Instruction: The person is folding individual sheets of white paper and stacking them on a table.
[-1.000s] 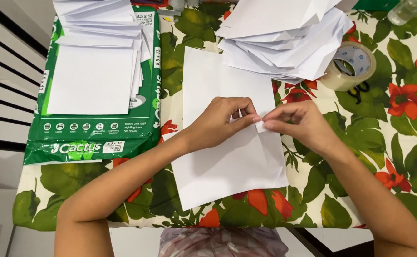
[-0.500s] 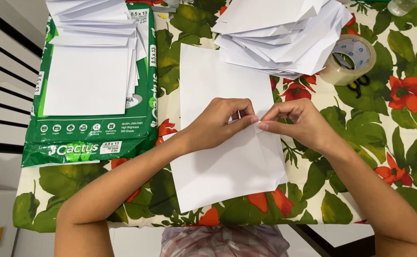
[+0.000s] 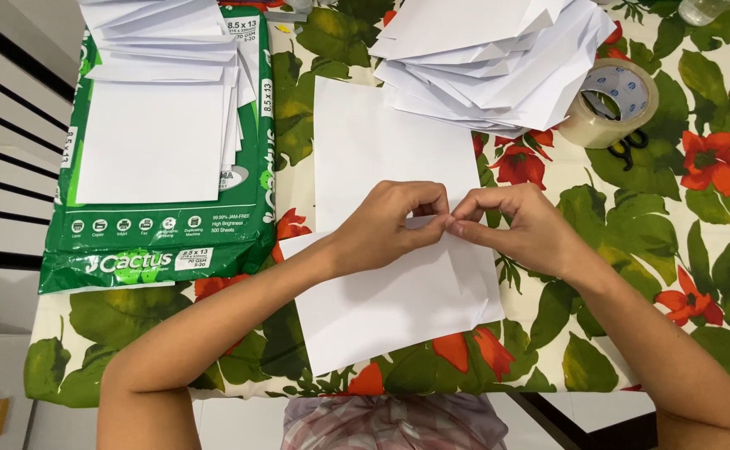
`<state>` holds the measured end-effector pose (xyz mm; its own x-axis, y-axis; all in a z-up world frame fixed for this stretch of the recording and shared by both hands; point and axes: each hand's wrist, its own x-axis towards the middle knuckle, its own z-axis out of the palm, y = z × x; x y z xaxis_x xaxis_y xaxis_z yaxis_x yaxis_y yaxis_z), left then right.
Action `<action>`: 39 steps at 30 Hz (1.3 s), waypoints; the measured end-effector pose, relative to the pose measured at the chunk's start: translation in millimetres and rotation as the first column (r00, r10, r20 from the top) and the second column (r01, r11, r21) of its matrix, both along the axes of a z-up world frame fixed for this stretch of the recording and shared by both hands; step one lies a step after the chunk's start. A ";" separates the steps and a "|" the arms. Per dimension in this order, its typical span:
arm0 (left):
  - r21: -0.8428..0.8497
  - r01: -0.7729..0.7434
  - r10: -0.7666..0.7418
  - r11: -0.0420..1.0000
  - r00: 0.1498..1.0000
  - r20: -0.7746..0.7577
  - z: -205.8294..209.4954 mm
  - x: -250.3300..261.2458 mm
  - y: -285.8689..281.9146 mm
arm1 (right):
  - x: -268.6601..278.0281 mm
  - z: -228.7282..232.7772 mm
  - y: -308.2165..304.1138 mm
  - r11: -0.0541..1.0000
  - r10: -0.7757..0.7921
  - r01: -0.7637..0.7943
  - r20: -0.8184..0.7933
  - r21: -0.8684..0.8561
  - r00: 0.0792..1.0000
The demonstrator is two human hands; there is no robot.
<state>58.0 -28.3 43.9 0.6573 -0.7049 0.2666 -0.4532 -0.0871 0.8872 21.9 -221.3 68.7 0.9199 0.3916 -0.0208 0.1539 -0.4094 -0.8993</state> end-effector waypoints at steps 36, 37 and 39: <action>-0.071 -0.572 0.533 0.817 0.702 0.473 0.9 -17.3 103.1 | 98.1 -35.1 -93.2 0.921 -0.389 0.389 0.062 0.009 0.919; -0.071 -0.577 0.536 0.814 0.698 0.475 1.9 -18.7 111.1 | 101.6 -34.6 -90.2 0.924 -0.383 0.383 0.063 0.010 0.922; -0.007 -0.591 0.521 0.807 0.706 0.479 3.4 -22.5 127.8 | 108.4 -34.2 -83.2 0.926 -0.376 0.379 0.094 -0.012 0.922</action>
<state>35.6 99.4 47.3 0.7767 -0.3003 0.5536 -0.6146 -0.5537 0.5619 130.3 -304.5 34.5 0.9980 0.0158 0.0610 0.0611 -0.4791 -0.8756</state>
